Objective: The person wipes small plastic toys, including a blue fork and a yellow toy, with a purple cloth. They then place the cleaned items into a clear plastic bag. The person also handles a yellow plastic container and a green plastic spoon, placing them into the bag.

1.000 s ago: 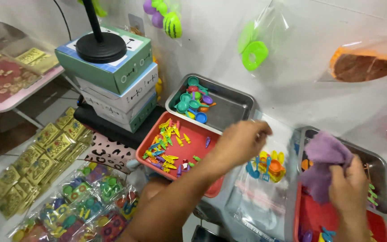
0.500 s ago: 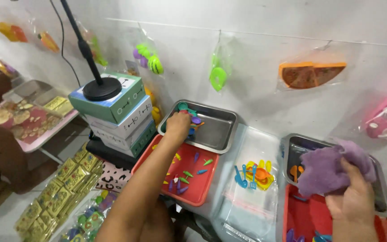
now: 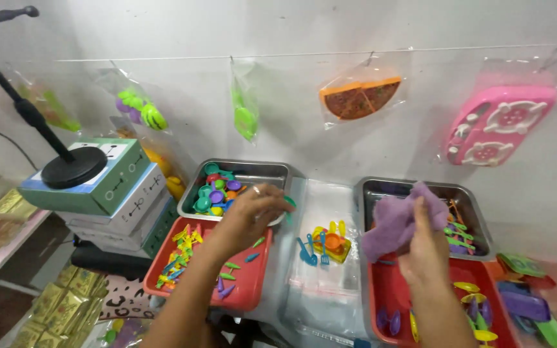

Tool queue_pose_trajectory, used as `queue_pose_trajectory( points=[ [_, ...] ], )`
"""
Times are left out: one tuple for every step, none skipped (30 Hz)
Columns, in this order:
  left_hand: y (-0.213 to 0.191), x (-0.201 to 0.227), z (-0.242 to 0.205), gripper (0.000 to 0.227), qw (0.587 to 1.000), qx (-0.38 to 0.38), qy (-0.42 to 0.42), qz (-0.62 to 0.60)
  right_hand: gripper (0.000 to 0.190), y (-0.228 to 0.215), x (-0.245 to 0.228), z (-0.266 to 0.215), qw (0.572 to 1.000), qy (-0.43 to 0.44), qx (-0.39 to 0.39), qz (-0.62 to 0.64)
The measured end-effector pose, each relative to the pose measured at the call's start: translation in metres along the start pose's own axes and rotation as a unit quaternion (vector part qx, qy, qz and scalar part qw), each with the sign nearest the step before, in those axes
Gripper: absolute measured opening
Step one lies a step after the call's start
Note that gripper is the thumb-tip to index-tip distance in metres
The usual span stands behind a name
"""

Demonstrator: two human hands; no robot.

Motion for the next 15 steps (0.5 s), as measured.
queue_pose_trajectory(
  points=[
    [0.010,0.013,0.007,0.019,1.000,0.000,0.005,-0.007,0.065,0.003,0.004,-0.004,1.000,-0.006,0.006,-0.001],
    [0.023,0.026,0.013,0.019,0.997,-0.021,-0.001,-0.076,0.054,0.007,0.004,-0.008,0.999,-0.041,0.003,-0.001],
    [0.036,0.038,0.020,0.019,0.988,-0.044,-0.007,-0.146,0.045,0.011,0.004,-0.011,0.997,-0.077,0.002,0.000],
    [0.046,0.041,0.023,0.019,0.987,-0.046,-0.001,-0.152,0.045,0.006,0.011,-0.011,0.996,-0.083,0.009,0.000],
    [0.056,0.041,0.025,0.017,0.980,-0.043,-0.011,-0.192,0.048,0.013,0.009,-0.015,0.983,-0.159,-0.051,-0.073],
    [0.066,0.040,0.028,0.016,0.972,-0.040,-0.022,-0.231,0.053,0.021,0.010,-0.020,0.956,-0.230,-0.110,-0.147],
    [0.075,0.036,0.026,0.016,0.970,-0.043,-0.020,-0.238,0.053,0.012,0.009,-0.020,0.955,-0.232,-0.104,-0.151],
    [0.082,0.024,0.023,0.022,0.971,-0.030,-0.057,-0.229,0.051,0.024,0.014,-0.027,0.927,-0.233,-0.236,-0.176],
    [0.086,0.012,0.019,0.028,0.972,-0.014,-0.095,-0.216,0.066,0.037,0.023,-0.040,0.880,-0.227,-0.368,-0.198],
    [0.083,0.012,0.021,0.028,0.971,-0.014,-0.094,-0.221,0.066,0.038,0.022,-0.033,0.880,-0.228,-0.366,-0.202],
    [0.075,0.016,0.020,0.023,0.979,0.012,-0.062,-0.196,0.072,0.042,0.027,-0.031,0.885,-0.170,-0.420,-0.110],
    [0.067,0.020,0.018,0.019,0.984,0.038,-0.031,-0.170,0.081,0.047,0.031,-0.030,0.878,-0.108,-0.465,-0.017],
    [0.065,0.019,0.014,0.019,0.984,0.041,-0.039,-0.172,0.081,0.044,0.037,-0.025,0.879,-0.100,-0.466,-0.020],
    [0.064,0.023,0.010,0.019,0.991,0.032,-0.021,-0.128,0.066,0.036,0.043,-0.014,0.902,-0.110,-0.405,-0.099],
    [0.061,0.027,0.010,0.019,0.996,0.021,0.001,-0.082,0.069,0.029,0.046,0.000,0.916,-0.124,-0.340,-0.175]
  ],
)
Point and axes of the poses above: each hand's wrist, its own z-axis towards the middle knuckle, its own y-axis out of the palm, x = y × z, the point moved 8 cm from there along z, towards the middle knuckle, and after that the axes turned 1 degree about y, right-handed, at the moved point
